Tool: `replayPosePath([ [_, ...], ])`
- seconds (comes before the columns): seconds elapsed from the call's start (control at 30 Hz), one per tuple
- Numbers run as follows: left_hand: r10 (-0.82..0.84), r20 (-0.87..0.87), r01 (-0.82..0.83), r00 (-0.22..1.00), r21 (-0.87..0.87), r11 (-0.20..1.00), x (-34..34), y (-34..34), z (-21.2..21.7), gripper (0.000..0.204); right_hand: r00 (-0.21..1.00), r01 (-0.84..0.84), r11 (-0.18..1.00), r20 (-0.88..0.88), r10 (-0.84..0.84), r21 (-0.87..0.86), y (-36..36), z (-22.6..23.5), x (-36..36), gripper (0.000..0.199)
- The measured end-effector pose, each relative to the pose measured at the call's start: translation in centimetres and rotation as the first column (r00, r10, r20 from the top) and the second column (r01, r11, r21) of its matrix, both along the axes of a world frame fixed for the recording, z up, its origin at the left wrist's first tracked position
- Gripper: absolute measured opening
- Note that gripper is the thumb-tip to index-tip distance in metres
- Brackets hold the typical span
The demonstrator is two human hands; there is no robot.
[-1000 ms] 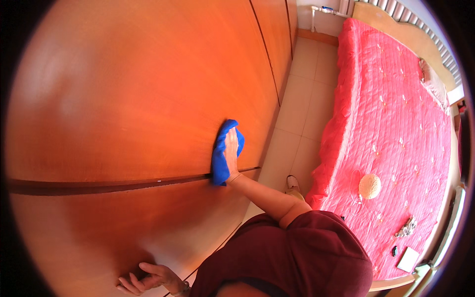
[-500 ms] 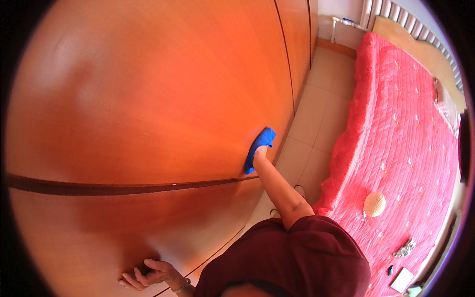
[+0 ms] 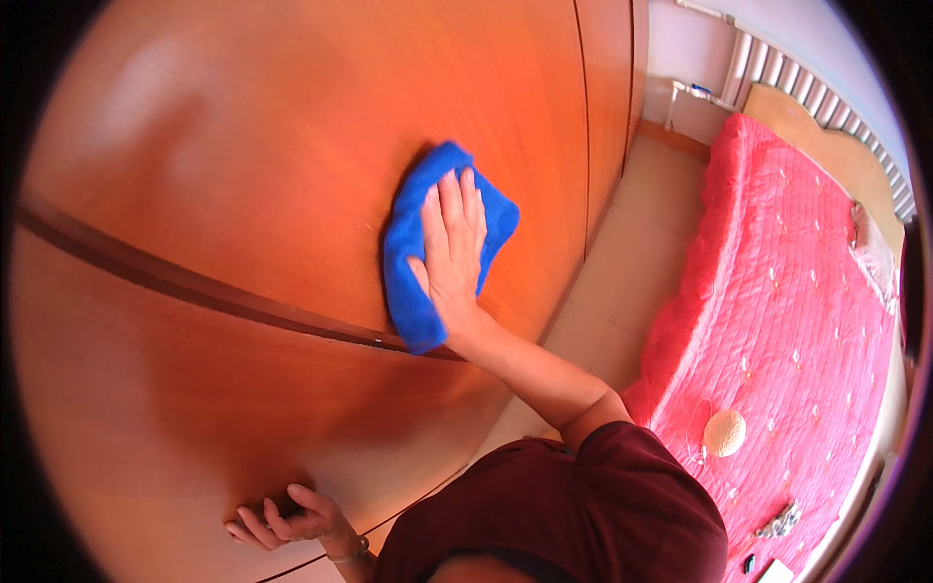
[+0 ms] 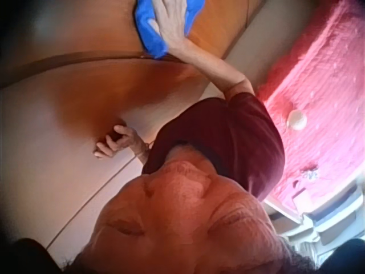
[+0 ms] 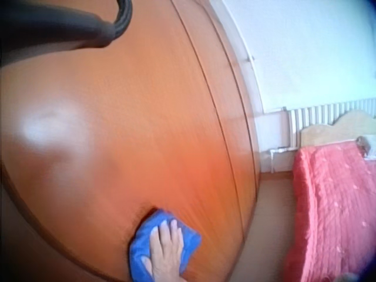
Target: The person wipes the surface of a wooden wardrobe with a blue cloth. They systematically clean the doors using vertical and horizontal strokes, covering the entire visible area of the furniture.
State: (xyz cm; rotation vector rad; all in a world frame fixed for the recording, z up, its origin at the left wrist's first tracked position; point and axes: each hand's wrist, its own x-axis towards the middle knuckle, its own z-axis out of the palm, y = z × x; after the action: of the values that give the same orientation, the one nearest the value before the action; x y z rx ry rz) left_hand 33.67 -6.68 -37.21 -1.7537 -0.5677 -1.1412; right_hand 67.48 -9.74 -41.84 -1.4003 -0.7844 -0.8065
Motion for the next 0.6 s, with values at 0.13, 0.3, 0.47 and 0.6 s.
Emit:
replayPosePath([
  [0.13,-0.013,0.004,0.013,1.000,0.005,1.000,0.1,-0.1,0.1,0.029,0.995,-0.075,0.989,0.051,0.082,-0.125,0.1,-9.2,-3.0,0.065],
  [0.3,-0.013,0.001,0.013,1.000,-0.016,1.000,-0.2,-0.3,0.1,0.029,0.990,-0.138,0.976,-0.049,0.131,-0.169,-1.1,-13.3,-6.3,0.054],
  [0.47,0.004,0.014,-0.004,1.000,-0.015,1.000,0.1,-0.5,-0.1,0.029,0.973,-0.130,0.987,0.179,0.144,-0.090,-0.8,-1.9,-3.4,0.055],
  [0.6,0.018,0.013,-0.018,1.000,-0.008,1.000,0.2,-0.6,-0.2,0.029,0.934,-0.206,0.979,0.298,0.196,0.002,-0.6,9.5,-2.8,0.074],
])
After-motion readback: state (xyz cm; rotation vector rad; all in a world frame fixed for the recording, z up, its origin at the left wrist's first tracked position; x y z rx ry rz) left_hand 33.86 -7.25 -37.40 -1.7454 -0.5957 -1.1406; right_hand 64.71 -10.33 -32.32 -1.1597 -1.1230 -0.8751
